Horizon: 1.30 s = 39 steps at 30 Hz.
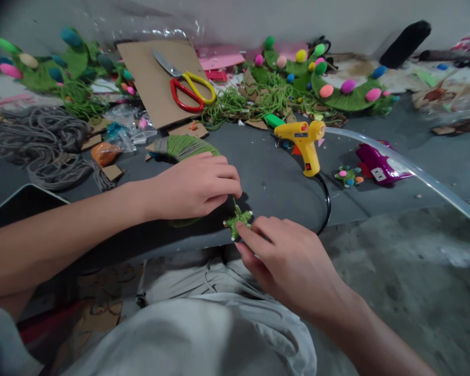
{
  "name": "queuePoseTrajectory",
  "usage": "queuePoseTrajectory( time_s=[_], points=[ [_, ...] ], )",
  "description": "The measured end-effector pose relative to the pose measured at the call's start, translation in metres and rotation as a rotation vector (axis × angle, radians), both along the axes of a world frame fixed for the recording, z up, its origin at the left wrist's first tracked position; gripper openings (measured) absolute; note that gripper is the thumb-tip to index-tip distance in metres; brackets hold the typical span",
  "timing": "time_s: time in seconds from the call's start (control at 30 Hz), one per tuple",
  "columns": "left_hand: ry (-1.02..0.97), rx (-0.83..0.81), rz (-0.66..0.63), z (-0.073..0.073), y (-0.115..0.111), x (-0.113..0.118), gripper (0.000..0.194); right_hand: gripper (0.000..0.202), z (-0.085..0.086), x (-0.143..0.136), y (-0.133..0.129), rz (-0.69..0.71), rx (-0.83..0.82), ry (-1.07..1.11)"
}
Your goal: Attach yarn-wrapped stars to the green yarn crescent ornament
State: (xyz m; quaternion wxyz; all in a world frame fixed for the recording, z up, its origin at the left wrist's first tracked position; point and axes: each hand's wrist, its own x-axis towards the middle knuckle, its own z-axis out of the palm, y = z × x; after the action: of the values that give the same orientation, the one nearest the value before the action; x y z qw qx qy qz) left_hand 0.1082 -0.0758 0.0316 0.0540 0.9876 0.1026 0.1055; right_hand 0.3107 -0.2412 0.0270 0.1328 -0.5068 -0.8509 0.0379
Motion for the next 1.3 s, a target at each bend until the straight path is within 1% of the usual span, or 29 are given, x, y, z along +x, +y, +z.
queuePoseTrajectory(
  time_s=[0.27, 0.53, 0.77, 1.03, 1.3],
  points=[
    [0.007, 0.018, -0.019, 0.002, 0.0012, -0.0016, 0.022, 0.024, -0.0003, -0.0004, 0.0001, 0.0, -0.014, 0.007],
    [-0.006, 0.013, 0.006, 0.0, 0.0005, -0.0016, 0.025, 0.022, 0.0006, -0.0004, 0.0006, -0.001, 0.002, -0.008],
    [0.021, 0.028, -0.024, 0.0018, 0.0019, -0.0018, 0.023, 0.022, 0.0022, -0.001, 0.0008, -0.001, -0.015, -0.013],
    [0.032, 0.059, -0.03, 0.0011, 0.0016, -0.0028, 0.025, 0.021, 0.0019, -0.0014, 0.0008, 0.003, -0.011, -0.004],
    [0.032, 0.066, -0.034, -0.001, 0.0011, -0.0024, 0.025, 0.022, 0.0029, -0.0007, -0.001, -0.006, -0.041, 0.005]
  ],
)
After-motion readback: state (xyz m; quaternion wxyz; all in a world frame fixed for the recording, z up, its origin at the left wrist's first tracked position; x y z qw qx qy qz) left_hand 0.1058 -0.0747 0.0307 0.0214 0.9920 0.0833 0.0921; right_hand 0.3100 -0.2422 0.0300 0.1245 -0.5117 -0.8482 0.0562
